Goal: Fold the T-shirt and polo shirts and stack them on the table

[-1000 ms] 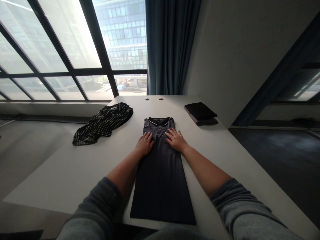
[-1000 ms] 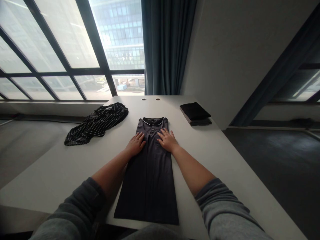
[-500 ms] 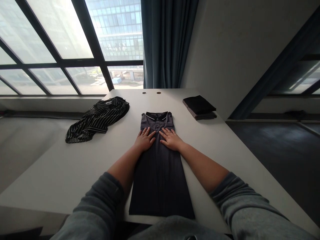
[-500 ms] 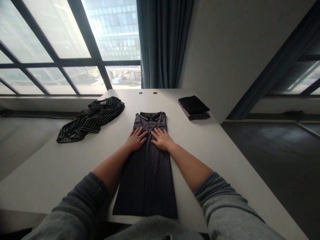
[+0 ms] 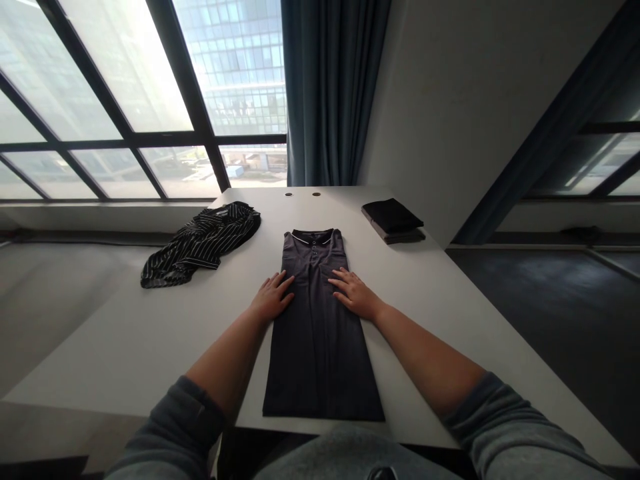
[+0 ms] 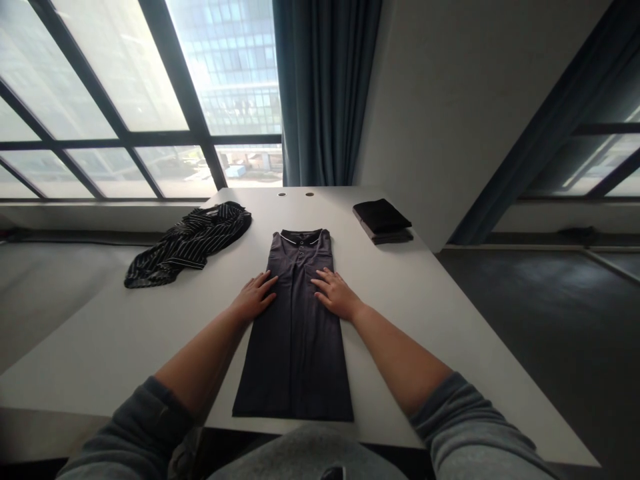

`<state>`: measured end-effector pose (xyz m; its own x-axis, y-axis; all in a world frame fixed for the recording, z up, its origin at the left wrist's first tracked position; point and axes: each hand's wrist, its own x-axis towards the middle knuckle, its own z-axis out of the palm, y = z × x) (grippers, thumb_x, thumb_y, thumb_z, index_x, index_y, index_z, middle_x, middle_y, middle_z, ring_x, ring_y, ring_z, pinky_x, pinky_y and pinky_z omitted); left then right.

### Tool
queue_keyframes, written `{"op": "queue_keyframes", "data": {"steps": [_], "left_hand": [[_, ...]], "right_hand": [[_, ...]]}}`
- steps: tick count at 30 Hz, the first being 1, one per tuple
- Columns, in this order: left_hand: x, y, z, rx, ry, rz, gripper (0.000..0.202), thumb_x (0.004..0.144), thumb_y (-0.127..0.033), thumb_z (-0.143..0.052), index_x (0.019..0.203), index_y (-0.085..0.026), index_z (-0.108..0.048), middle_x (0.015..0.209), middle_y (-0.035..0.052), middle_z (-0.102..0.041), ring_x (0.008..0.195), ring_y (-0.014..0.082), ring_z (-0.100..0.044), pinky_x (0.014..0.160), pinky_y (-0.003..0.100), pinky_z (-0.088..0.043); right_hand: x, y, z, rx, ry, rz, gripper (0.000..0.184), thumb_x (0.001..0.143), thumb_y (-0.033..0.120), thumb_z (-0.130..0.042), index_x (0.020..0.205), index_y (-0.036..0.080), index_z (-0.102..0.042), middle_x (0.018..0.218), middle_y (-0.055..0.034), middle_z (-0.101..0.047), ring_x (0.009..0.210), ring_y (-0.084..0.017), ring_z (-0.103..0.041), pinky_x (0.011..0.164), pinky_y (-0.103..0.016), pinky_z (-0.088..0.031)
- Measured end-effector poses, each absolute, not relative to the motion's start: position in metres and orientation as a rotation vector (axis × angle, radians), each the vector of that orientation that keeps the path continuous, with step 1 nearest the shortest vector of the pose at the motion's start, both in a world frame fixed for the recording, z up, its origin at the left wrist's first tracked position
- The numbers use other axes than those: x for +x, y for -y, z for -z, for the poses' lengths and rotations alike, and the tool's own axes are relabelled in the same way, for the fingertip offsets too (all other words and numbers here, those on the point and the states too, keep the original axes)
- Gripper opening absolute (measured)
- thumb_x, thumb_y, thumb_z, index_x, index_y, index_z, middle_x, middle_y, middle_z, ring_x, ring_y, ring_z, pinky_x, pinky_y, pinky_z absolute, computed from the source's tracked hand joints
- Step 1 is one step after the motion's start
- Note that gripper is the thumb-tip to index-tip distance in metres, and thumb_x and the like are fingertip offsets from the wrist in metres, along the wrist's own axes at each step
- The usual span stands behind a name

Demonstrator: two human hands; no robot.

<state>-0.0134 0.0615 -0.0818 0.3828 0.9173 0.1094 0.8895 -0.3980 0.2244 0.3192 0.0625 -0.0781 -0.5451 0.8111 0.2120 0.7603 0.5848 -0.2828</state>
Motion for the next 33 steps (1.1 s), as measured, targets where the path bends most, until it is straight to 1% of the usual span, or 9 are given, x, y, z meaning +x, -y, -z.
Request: {"op": "queue_keyframes", "data": {"steps": [4,10,15,18,20,22,25,29,33], "left_hand": [[-0.026,-0.025,0.078,2.536,-1.566,-0.284,0.058,0.106,-0.048,-0.048,0.160,-0.027,-0.049,0.173,0.0071,-0.035,0.161,0.0320,-0.027,0.131,0.054,-0.023],[-0.040,0.029,0.066,2.591,-1.407,-0.281,0.054,0.106,-0.041,-0.049,0.158,-0.029,-0.050,0.171,0.0045,-0.037,0.158,0.0274,-0.034,0.132,0.052,-0.024],[-0.047,0.066,0.058,2.639,-1.241,-0.310,0.055,0.102,-0.036,-0.057,0.156,-0.029,-0.053,0.169,0.0057,-0.043,0.156,0.0302,-0.038,0.130,0.056,-0.029],[-0.055,0.087,0.055,2.635,-1.145,-0.373,0.045,0.098,-0.028,-0.063,0.143,-0.030,-0.065,0.161,0.0064,-0.053,0.149,0.0305,-0.046,0.124,0.054,-0.038],[-0.061,0.101,0.054,2.597,-1.090,-0.411,0.033,0.096,-0.023,-0.065,0.127,-0.031,-0.074,0.153,0.0057,-0.060,0.143,0.0287,-0.053,0.120,0.050,-0.043],[-0.069,0.114,0.052,2.544,-1.046,-0.436,0.022,0.096,-0.020,-0.064,0.111,-0.030,-0.077,0.144,0.0047,-0.066,0.135,0.0264,-0.058,0.117,0.047,-0.045],[-0.079,0.129,0.048,2.479,-0.976,-0.434,0.017,0.093,-0.018,-0.068,0.099,-0.029,-0.078,0.137,0.0036,-0.070,0.128,0.0252,-0.062,0.114,0.044,-0.045],[-0.082,0.136,0.044,2.439,-0.944,-0.391,0.026,0.086,-0.015,-0.074,0.105,-0.032,-0.080,0.138,0.0029,-0.068,0.129,0.0265,-0.060,0.116,0.045,-0.042],[-0.076,0.134,0.044,2.435,-0.931,-0.373,0.027,0.088,-0.015,-0.074,0.106,-0.034,-0.081,0.136,0.0027,-0.069,0.129,0.0264,-0.059,0.118,0.045,-0.040]], "right_hand": [[0.331,-0.028,0.078,-1.188,2.516,-0.246,0.047,0.101,0.031,-0.056,0.147,0.024,-0.064,0.165,-0.0112,-0.046,0.159,-0.033,-0.030,0.129,-0.059,-0.027],[0.341,0.032,0.080,-1.082,2.526,-0.306,0.044,0.100,0.025,-0.055,0.142,0.028,-0.068,0.154,-0.0104,-0.059,0.147,-0.031,-0.051,0.128,-0.060,-0.030],[0.350,0.071,0.078,-0.999,2.524,-0.338,0.047,0.098,0.022,-0.059,0.143,0.030,-0.067,0.155,-0.0103,-0.058,0.146,-0.030,-0.053,0.126,-0.059,-0.037],[0.358,0.092,0.071,-0.845,2.512,-0.321,0.039,0.098,0.017,-0.060,0.134,0.028,-0.071,0.144,-0.0116,-0.066,0.138,-0.028,-0.060,0.120,-0.056,-0.046],[0.363,0.106,0.065,-0.759,2.498,-0.315,0.032,0.099,0.014,-0.059,0.125,0.024,-0.074,0.135,-0.0126,-0.071,0.130,-0.027,-0.065,0.113,-0.051,-0.053],[0.368,0.120,0.059,-0.719,2.498,-0.342,0.027,0.099,0.013,-0.060,0.119,0.023,-0.075,0.129,-0.0129,-0.073,0.126,-0.025,-0.067,0.108,-0.047,-0.057],[0.375,0.137,0.053,-0.699,2.529,-0.425,0.027,0.095,0.013,-0.064,0.119,0.022,-0.074,0.133,-0.0137,-0.072,0.130,-0.026,-0.064,0.111,-0.047,-0.055],[0.378,0.146,0.050,-0.717,2.575,-0.464,0.030,0.092,0.013,-0.069,0.120,0.023,-0.075,0.137,-0.0133,-0.070,0.134,-0.028,-0.062,0.116,-0.051,-0.050],[0.375,0.144,0.052,-0.705,2.581,-0.394,0.027,0.097,0.016,-0.066,0.119,0.025,-0.077,0.134,-0.0121,-0.072,0.131,-0.026,-0.063,0.113,-0.048,-0.052]]}}
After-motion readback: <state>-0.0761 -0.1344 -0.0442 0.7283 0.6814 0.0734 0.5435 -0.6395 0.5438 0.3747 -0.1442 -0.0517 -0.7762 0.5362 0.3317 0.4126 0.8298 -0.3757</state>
